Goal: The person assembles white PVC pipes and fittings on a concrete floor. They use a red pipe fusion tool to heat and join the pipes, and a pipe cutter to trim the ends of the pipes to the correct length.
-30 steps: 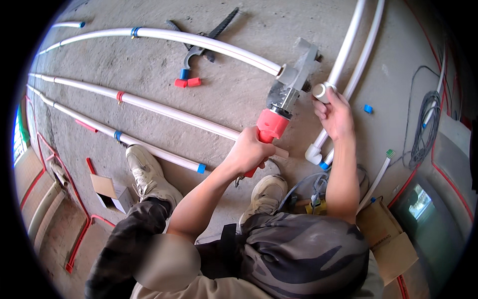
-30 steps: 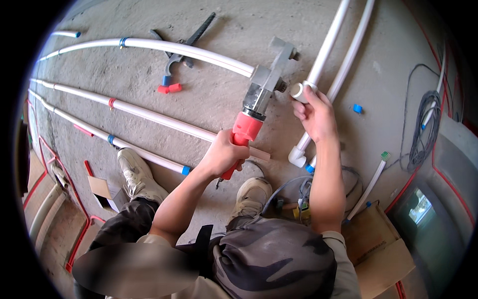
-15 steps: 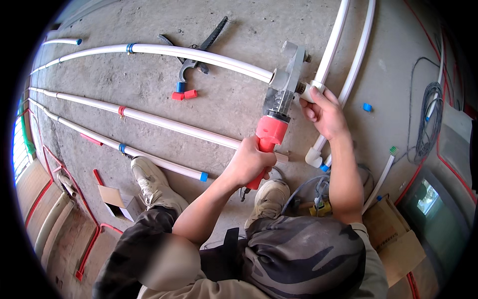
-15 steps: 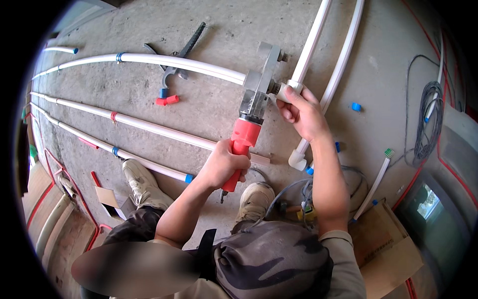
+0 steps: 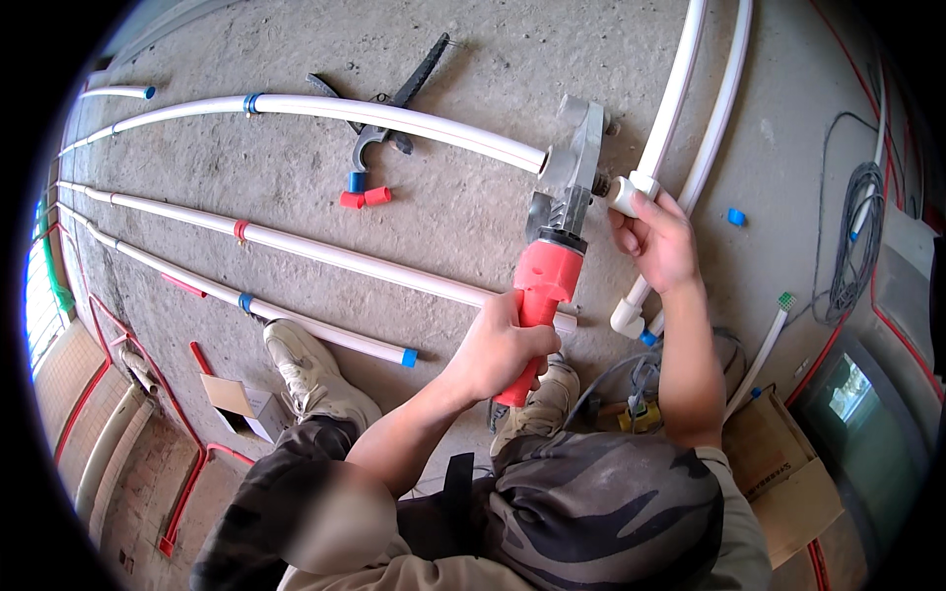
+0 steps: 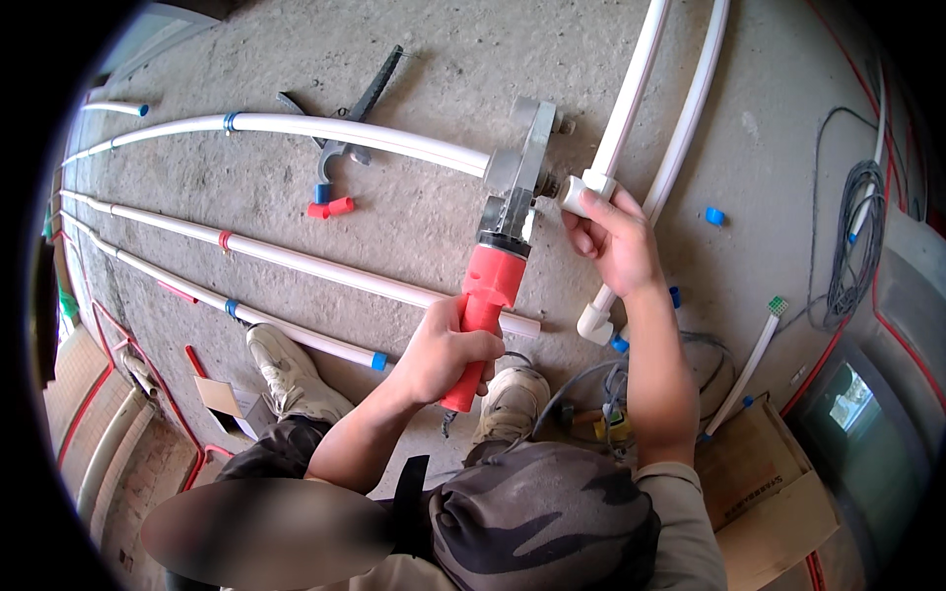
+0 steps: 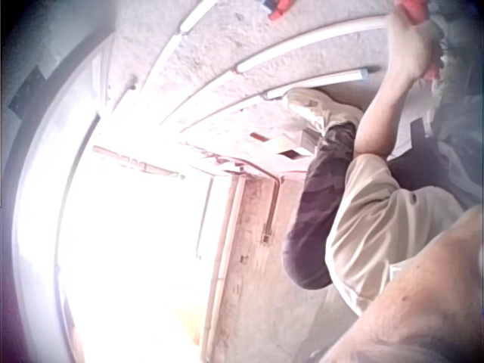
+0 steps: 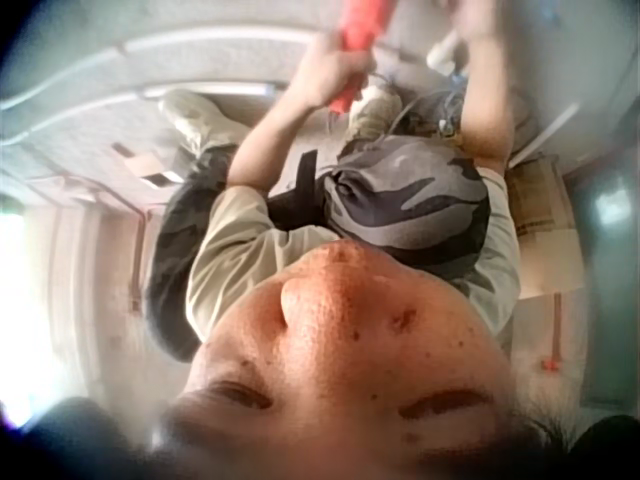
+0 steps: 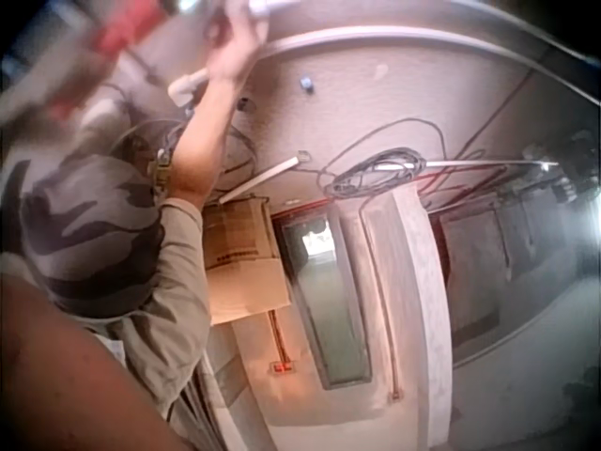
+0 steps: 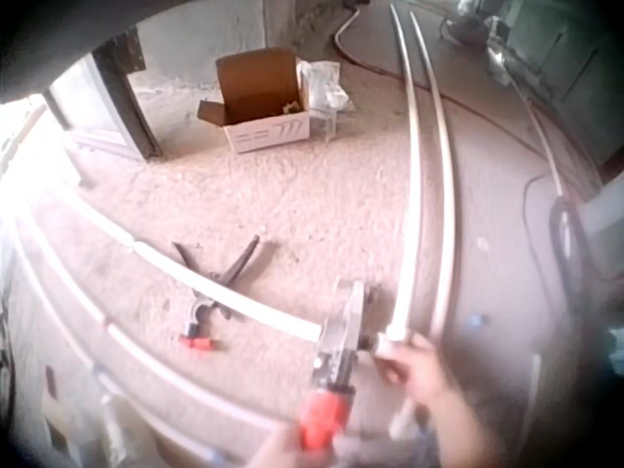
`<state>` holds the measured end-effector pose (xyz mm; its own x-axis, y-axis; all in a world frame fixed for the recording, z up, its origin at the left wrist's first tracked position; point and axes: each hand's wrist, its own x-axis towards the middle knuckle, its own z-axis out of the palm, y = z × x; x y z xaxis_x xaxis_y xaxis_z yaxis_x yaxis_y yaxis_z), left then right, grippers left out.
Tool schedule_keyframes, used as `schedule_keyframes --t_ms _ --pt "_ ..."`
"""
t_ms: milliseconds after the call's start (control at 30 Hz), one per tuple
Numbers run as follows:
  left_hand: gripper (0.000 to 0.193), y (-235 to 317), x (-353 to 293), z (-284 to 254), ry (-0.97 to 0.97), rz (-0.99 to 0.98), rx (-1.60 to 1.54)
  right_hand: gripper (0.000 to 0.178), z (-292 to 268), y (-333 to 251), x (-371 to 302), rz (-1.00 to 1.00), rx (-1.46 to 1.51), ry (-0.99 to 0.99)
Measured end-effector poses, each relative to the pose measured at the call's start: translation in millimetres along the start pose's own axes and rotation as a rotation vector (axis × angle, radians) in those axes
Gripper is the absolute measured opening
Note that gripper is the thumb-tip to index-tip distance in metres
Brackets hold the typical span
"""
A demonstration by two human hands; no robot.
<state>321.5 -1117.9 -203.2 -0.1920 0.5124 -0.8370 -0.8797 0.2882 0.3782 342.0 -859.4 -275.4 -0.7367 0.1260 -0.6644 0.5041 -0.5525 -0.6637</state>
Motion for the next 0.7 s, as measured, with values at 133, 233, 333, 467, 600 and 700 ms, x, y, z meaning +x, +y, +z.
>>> schedule_keyframes --t_ms 133,233,333,467,600,700 --pt "0.023 4 3 0 -0.009 -0.001 -0.04 0.026 -2 -2 4 0.012 0.002 -0.009" --pt "0.022 10 -2 2 -0.019 -0.028 -0.051 0.028 -4 -1 8 0.022 -0.016 -0.021" --pt "0.021 6 4 -5 -0.034 -0.012 -0.053 0.03 -5 -1 11 0.028 -0.027 -0.017" --pt "0.02 9 8 -10 -0.035 -0.022 -0.049 0.03 -2 -2 13 0.021 -0.032 -0.02" --pt "0.02 16 10 -9 -0.044 -0.048 -0.096 0.028 -3 -5 12 0.052 -0.026 -0.022" --pt "0.019 18 9 -2 -0.004 -0.053 -0.084 0.025 -3 -7 17 0.095 0.021 -0.03"
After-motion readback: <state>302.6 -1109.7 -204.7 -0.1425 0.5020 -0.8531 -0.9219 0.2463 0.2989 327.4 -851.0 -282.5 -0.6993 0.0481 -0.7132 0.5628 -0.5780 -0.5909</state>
